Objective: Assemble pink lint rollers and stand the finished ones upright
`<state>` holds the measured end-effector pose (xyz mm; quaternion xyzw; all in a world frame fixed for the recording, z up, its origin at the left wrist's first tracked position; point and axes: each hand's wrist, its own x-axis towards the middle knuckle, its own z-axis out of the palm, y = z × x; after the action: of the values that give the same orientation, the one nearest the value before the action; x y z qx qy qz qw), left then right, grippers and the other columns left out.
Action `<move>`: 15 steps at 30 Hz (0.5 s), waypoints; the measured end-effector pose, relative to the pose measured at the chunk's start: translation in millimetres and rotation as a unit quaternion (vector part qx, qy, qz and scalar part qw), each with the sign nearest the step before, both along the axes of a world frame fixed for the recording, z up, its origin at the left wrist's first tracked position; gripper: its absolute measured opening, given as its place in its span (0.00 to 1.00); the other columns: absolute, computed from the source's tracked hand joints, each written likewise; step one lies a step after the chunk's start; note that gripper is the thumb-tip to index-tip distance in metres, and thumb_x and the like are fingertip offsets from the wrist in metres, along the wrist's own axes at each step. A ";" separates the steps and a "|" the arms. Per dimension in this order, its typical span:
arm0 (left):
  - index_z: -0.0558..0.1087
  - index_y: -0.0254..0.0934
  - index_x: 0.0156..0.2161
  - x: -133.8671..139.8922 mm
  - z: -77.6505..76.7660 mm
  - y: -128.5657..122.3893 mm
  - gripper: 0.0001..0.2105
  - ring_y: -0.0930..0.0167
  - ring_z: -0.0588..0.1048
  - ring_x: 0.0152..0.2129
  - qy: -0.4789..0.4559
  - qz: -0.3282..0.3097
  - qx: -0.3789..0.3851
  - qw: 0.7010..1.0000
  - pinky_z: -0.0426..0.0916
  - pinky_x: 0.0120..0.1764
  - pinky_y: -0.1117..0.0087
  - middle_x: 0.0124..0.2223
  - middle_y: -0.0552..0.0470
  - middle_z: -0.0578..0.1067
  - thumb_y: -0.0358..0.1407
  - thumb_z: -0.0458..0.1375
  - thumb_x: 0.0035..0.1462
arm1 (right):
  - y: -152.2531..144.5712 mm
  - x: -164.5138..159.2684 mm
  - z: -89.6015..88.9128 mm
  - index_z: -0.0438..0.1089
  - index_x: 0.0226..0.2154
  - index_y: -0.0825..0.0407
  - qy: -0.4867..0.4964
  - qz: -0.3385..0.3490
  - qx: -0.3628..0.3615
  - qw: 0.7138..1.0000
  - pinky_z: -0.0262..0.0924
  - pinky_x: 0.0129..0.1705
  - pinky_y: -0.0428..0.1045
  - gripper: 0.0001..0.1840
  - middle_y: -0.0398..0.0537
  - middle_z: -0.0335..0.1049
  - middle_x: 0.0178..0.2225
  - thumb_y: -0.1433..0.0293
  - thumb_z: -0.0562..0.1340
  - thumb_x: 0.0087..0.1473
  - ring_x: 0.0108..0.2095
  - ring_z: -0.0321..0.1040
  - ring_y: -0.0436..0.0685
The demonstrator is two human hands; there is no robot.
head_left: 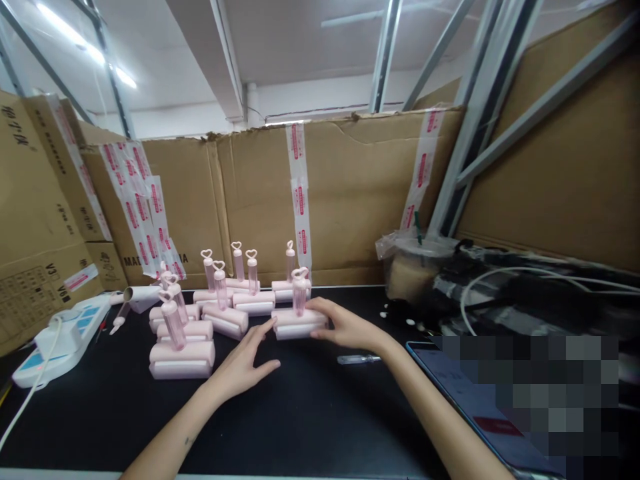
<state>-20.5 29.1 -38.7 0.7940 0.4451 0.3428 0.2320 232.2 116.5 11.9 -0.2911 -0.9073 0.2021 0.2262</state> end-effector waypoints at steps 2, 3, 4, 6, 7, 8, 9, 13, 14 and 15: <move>0.45 0.49 0.61 0.2 -0.3 -1.4 0.32 0.66 0.62 0.53 0.043 -0.005 0.007 0.999 0.55 0.55 0.59 0.60 0.49 0.55 0.37 0.53 0.55 | 12.8 0.3 -7.2 0.60 0.51 0.54 0.000 0.000 -0.004 1.000 0.47 0.55 0.58 0.28 0.56 0.59 0.51 0.67 0.62 0.47 0.53 0.55 0.63; 0.48 0.49 0.61 0.2 -1.3 -1.5 0.29 0.65 0.61 0.53 0.067 -0.011 0.007 0.998 0.55 0.56 0.59 0.59 0.49 0.58 0.37 0.52 0.56 | 17.6 -1.0 -11.3 0.60 0.51 0.54 -0.005 0.005 -0.013 1.000 0.48 0.55 0.59 0.28 0.56 0.60 0.51 0.66 0.62 0.47 0.52 0.56 0.63; 0.52 0.48 0.59 0.1 -2.6 -1.4 0.26 0.65 0.60 0.53 0.091 -0.018 0.008 0.996 0.54 0.56 0.58 0.57 0.49 0.60 0.37 0.52 0.56 | 21.0 -2.7 -14.8 0.60 0.50 0.54 -0.012 0.011 -0.023 1.000 0.49 0.55 0.58 0.27 0.55 0.60 0.50 0.65 0.62 0.47 0.51 0.57 0.62; 0.58 0.48 0.56 -0.5 -5.8 -0.5 0.21 0.65 0.60 0.53 0.120 -0.023 0.011 0.992 0.55 0.56 0.58 0.55 0.49 0.64 0.38 0.50 0.57 | 22.7 -5.7 -18.1 0.59 0.51 0.53 -0.021 0.020 -0.034 0.999 0.50 0.54 0.58 0.30 0.55 0.58 0.51 0.64 0.63 0.46 0.52 0.56 0.62; 0.60 0.48 0.55 -0.9 -7.4 0.1 0.20 0.65 0.61 0.53 0.126 -0.023 0.015 0.992 0.55 0.55 0.59 0.54 0.49 0.64 0.38 0.50 0.57 | 20.4 -6.4 -16.9 0.57 0.53 0.53 -0.021 0.010 -0.034 0.999 0.49 0.55 0.59 0.35 0.55 0.54 0.54 0.62 0.65 0.43 0.54 0.53 0.63; 0.60 0.48 0.55 -1.4 -8.8 0.9 0.19 0.66 0.61 0.53 0.129 -0.021 0.020 0.991 0.55 0.55 0.59 0.54 0.49 0.64 0.38 0.50 0.57 | 15.7 -6.4 -13.3 0.54 0.55 0.52 -0.011 -0.012 -0.029 0.999 0.47 0.56 0.60 0.41 0.56 0.49 0.57 0.61 0.67 0.39 0.57 0.48 0.65; 0.60 0.48 0.56 -1.9 -10.1 1.6 0.20 0.66 0.61 0.52 0.129 -0.018 0.024 0.991 0.56 0.55 0.59 0.54 0.50 0.65 0.38 0.50 0.57 | 8.1 -5.5 -7.5 0.50 0.57 0.52 0.012 -0.041 -0.018 0.999 0.45 0.57 0.60 0.47 0.57 0.43 0.59 0.60 0.68 0.37 0.59 0.42 0.67; 0.63 0.47 0.53 -2.9 -14.0 4.3 0.17 0.65 0.62 0.52 0.137 -0.011 0.033 0.990 0.57 0.55 0.59 0.53 0.49 0.65 0.39 0.50 0.58 | -51.0 4.2 27.1 0.50 0.55 0.46 0.235 -0.085 0.048 0.967 0.55 0.53 0.56 0.29 0.54 0.51 0.54 0.60 0.57 0.53 0.54 0.55 0.59; 0.65 0.47 0.52 -3.0 -15.0 4.7 0.16 0.65 0.62 0.52 0.138 -0.010 0.030 0.990 0.57 0.55 0.58 0.53 0.49 0.65 0.39 0.49 0.58 | -71.2 8.4 34.6 0.55 0.51 0.45 0.284 -0.063 0.051 0.955 0.61 0.48 0.54 0.19 0.51 0.58 0.48 0.60 0.52 0.57 0.46 0.64 0.56; 0.66 0.46 0.51 -3.1 -16.1 5.1 0.15 0.65 0.62 0.52 0.138 -0.011 0.027 0.990 0.57 0.55 0.58 0.54 0.48 0.65 0.40 0.49 0.58 | -91.9 13.6 40.1 0.59 0.47 0.43 0.316 -0.046 0.062 0.945 0.65 0.40 0.52 0.15 0.49 0.62 0.43 0.59 0.48 0.59 0.37 0.68 0.54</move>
<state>-23.6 34.2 -54.8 0.8443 0.4549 0.2398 0.1505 245.8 24.6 52.0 -0.2387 -0.7856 0.2162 0.5283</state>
